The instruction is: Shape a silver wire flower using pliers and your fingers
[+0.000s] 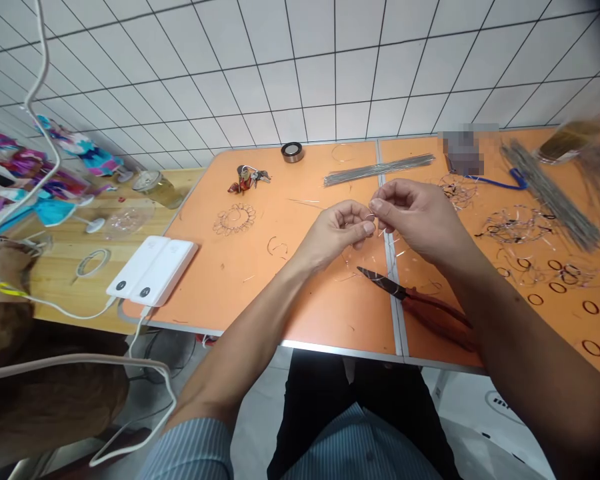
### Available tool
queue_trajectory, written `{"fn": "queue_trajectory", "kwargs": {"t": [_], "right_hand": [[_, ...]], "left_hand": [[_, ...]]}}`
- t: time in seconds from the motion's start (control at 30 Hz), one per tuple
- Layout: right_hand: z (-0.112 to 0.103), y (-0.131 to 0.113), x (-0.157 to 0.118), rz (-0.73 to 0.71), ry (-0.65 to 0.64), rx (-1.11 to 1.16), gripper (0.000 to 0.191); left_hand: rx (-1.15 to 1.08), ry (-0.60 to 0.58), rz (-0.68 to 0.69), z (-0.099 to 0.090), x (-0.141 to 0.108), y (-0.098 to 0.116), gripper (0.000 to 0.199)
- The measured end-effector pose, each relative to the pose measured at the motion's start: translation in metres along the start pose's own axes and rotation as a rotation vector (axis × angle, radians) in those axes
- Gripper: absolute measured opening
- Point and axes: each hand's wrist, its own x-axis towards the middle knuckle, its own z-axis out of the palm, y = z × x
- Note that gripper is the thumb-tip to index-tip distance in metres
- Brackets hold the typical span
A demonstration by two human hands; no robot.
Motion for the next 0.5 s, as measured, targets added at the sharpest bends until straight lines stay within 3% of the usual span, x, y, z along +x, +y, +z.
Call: {"fn": "queue_trajectory", "kwargs": {"t": [0.13, 0.5], "right_hand": [[-0.002, 0.005, -0.004, -0.032, 0.056, 0.061, 0.013], [-0.002, 0.004, -0.016, -0.230, 0.183, 0.026, 0.025]], "left_hand": [[-0.050, -0.008, -0.033, -0.002, -0.001, -0.002, 0.057], [0.071, -0.011, -0.077, -0.002, -0.007, 0.009, 0.035]]}}
